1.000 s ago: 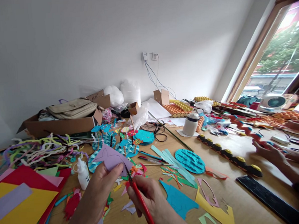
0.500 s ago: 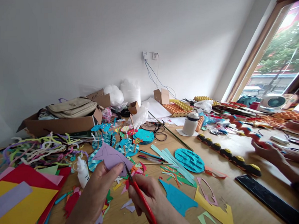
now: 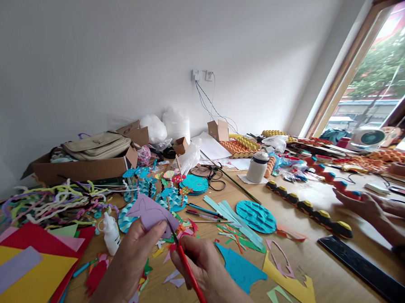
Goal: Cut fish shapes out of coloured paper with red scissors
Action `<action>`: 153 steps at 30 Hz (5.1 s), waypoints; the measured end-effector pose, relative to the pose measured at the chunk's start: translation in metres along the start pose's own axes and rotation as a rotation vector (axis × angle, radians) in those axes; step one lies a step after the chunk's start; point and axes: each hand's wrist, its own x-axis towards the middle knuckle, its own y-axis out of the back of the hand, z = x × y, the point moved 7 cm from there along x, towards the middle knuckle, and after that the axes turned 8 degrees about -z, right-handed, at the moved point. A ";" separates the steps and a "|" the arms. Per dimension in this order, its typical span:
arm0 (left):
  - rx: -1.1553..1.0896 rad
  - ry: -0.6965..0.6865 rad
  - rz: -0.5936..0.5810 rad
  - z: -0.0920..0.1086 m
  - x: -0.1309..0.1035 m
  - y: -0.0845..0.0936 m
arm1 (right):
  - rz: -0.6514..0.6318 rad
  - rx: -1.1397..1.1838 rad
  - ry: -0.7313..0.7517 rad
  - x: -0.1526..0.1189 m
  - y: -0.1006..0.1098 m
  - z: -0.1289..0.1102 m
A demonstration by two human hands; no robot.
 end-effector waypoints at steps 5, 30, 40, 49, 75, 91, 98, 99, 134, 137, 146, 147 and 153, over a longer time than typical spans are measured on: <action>0.065 -0.004 -0.015 0.001 0.002 0.000 | 0.000 0.006 0.002 0.002 0.001 0.002; 0.112 0.018 -0.107 -0.002 0.001 -0.001 | 0.013 0.002 0.022 0.004 0.000 0.009; 0.106 0.038 -0.034 0.000 0.002 0.002 | 0.020 0.010 0.004 0.003 0.001 0.008; 0.199 0.004 -0.111 -0.001 0.002 -0.007 | -0.057 0.160 0.005 0.003 -0.004 0.003; -0.045 0.053 -0.128 -0.004 -0.001 -0.008 | -0.044 0.253 -0.052 0.006 -0.007 0.006; -0.014 0.039 -0.169 0.003 -0.003 -0.015 | -0.051 0.266 -0.010 0.008 -0.009 0.009; -0.011 0.032 -0.122 0.001 -0.004 -0.009 | -0.032 0.224 -0.041 0.008 -0.008 0.013; -0.014 0.031 -0.115 0.001 -0.004 -0.009 | -0.030 0.218 -0.043 0.008 -0.008 0.013; 0.090 0.046 -0.174 0.003 -0.003 -0.008 | -0.021 0.210 -0.051 0.004 -0.005 0.009; 0.115 0.035 -0.209 0.004 -0.002 -0.010 | -0.024 0.184 -0.044 0.004 -0.004 0.012; 0.099 0.051 -0.139 0.007 -0.003 -0.006 | 0.002 0.126 -0.025 0.005 -0.002 0.013; 0.102 0.046 -0.143 0.007 -0.002 -0.007 | -0.003 0.126 -0.023 0.005 -0.002 0.012; 0.116 0.021 -0.180 0.001 0.002 -0.006 | -0.045 0.149 -0.017 0.004 -0.005 0.012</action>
